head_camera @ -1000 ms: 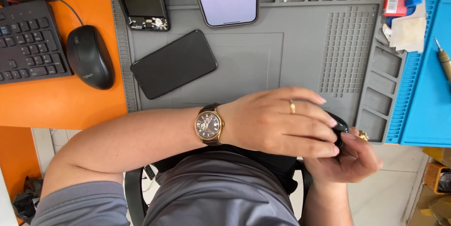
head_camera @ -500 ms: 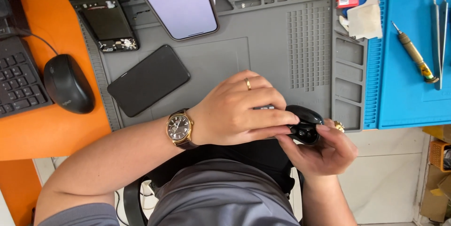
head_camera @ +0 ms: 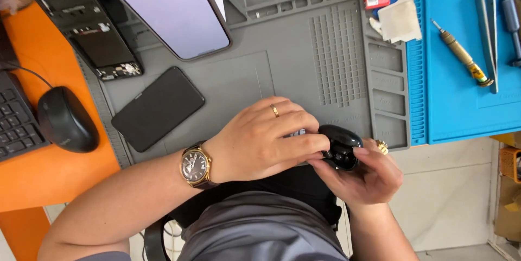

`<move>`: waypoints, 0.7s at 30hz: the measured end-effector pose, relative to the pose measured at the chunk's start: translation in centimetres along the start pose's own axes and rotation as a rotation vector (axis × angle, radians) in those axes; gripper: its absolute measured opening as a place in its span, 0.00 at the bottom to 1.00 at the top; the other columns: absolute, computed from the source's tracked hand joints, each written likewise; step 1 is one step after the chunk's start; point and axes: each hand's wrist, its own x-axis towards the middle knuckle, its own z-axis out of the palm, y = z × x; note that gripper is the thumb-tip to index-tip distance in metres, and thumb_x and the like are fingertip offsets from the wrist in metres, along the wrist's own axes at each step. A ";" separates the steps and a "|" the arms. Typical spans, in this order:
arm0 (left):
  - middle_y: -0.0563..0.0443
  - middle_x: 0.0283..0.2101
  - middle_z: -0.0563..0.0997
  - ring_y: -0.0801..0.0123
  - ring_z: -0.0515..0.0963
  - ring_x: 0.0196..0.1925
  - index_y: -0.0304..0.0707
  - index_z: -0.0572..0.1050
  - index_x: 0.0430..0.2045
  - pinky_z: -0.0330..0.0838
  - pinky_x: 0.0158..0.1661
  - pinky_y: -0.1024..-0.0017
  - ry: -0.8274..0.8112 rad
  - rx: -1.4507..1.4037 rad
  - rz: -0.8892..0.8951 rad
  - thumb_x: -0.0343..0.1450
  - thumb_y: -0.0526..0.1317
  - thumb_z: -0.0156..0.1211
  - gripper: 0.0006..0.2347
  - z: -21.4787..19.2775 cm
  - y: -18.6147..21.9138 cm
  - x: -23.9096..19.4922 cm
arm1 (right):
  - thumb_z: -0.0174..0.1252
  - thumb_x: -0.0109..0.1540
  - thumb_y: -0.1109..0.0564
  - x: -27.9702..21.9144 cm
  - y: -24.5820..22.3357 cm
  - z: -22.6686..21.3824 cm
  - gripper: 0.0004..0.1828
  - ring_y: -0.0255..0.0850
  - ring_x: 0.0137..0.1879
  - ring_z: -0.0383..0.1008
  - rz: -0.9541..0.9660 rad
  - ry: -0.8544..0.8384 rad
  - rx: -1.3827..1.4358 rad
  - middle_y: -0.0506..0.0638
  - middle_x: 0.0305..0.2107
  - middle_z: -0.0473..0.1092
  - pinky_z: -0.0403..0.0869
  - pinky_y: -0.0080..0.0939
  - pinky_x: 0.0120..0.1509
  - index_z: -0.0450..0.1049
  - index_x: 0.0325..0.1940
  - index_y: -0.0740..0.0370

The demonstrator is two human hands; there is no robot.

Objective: The person opens a black wireless earbud case, removes both earbuds, and places them back into the case. The person then closes the case. The task is performed by hand without tools.

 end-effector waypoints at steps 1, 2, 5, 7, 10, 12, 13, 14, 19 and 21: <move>0.52 0.47 0.79 0.57 0.81 0.46 0.47 0.75 0.50 0.75 0.52 0.59 0.000 -0.009 -0.009 0.85 0.42 0.54 0.05 0.2 0.1 -0.2 | 0.86 0.51 0.41 -0.4 -0.2 -0.3 0.47 0.46 0.29 0.71 0.007 -0.011 -0.001 0.49 0.38 0.68 0.72 0.47 0.38 0.60 0.55 0.61; 0.51 0.46 0.77 0.56 0.80 0.44 0.46 0.74 0.49 0.76 0.53 0.57 -0.001 -0.029 -0.007 0.85 0.40 0.56 0.03 0.3 -0.1 -0.1 | 0.87 0.50 0.41 -0.5 -0.2 -0.2 0.47 0.45 0.30 0.72 0.023 0.003 -0.005 0.49 0.38 0.68 0.73 0.47 0.39 0.61 0.55 0.61; 0.50 0.45 0.75 0.57 0.78 0.40 0.46 0.73 0.47 0.76 0.51 0.57 0.010 -0.029 -0.015 0.82 0.34 0.62 0.05 0.3 -0.1 -0.2 | 0.86 0.49 0.41 -0.5 -0.1 -0.1 0.47 0.46 0.30 0.73 0.048 0.012 0.015 0.49 0.37 0.68 0.72 0.48 0.39 0.61 0.55 0.62; 0.51 0.45 0.74 0.57 0.78 0.40 0.48 0.73 0.46 0.75 0.48 0.58 0.017 -0.013 -0.021 0.80 0.29 0.65 0.09 0.2 0.1 -0.2 | 0.85 0.50 0.42 -0.7 -0.3 -0.1 0.46 0.48 0.30 0.74 0.062 0.010 0.037 0.50 0.37 0.68 0.71 0.48 0.38 0.61 0.55 0.62; 0.52 0.48 0.76 0.57 0.77 0.40 0.48 0.73 0.45 0.75 0.49 0.59 0.048 -0.010 -0.035 0.80 0.30 0.62 0.08 -0.2 -0.2 0.1 | 0.86 0.49 0.42 -0.8 0.1 0.2 0.48 0.51 0.33 0.75 0.053 0.016 -0.039 0.57 0.33 0.67 0.75 0.50 0.46 0.59 0.54 0.64; 0.50 0.47 0.79 0.56 0.84 0.48 0.42 0.77 0.45 0.76 0.52 0.58 0.055 -0.018 0.029 0.82 0.30 0.61 0.04 0.1 -0.3 -0.3 | 0.86 0.48 0.42 -1.5 0.3 0.1 0.47 0.48 0.32 0.73 0.034 0.075 -0.040 0.53 0.35 0.66 0.74 0.49 0.43 0.60 0.52 0.65; 0.50 0.47 0.79 0.56 0.84 0.48 0.42 0.77 0.45 0.76 0.52 0.58 0.054 -0.030 0.015 0.82 0.30 0.61 0.04 0.2 -0.1 -0.5 | 0.86 0.48 0.42 -1.8 0.1 0.0 0.47 0.48 0.32 0.73 0.045 0.060 -0.041 0.53 0.35 0.66 0.74 0.49 0.43 0.60 0.52 0.65; 0.50 0.48 0.80 0.58 0.83 0.49 0.42 0.77 0.48 0.77 0.58 0.57 0.030 -0.022 0.035 0.83 0.31 0.59 0.04 0.3 -0.3 -0.6 | 0.86 0.47 0.42 -2.0 0.4 0.2 0.47 0.47 0.35 0.73 0.040 0.095 -0.043 0.53 0.38 0.65 0.75 0.49 0.47 0.61 0.52 0.66; 0.50 0.46 0.80 0.55 0.83 0.51 0.44 0.74 0.56 0.77 0.59 0.59 0.025 -0.009 0.075 0.83 0.26 0.57 0.11 0.5 -0.8 -0.6 | 0.86 0.46 0.41 -1.8 0.8 0.2 0.47 0.44 0.35 0.72 0.011 0.128 -0.029 0.51 0.39 0.64 0.75 0.46 0.47 0.63 0.51 0.66; 0.49 0.49 0.85 0.58 0.86 0.55 0.48 0.71 0.68 0.79 0.66 0.57 0.047 -0.070 0.009 0.87 0.39 0.60 0.13 1.1 -0.8 -1.2 | 0.87 0.47 0.45 -2.2 0.9 -0.1 0.47 0.45 0.35 0.70 0.038 0.073 -0.011 0.53 0.38 0.64 0.73 0.48 0.49 0.61 0.52 0.67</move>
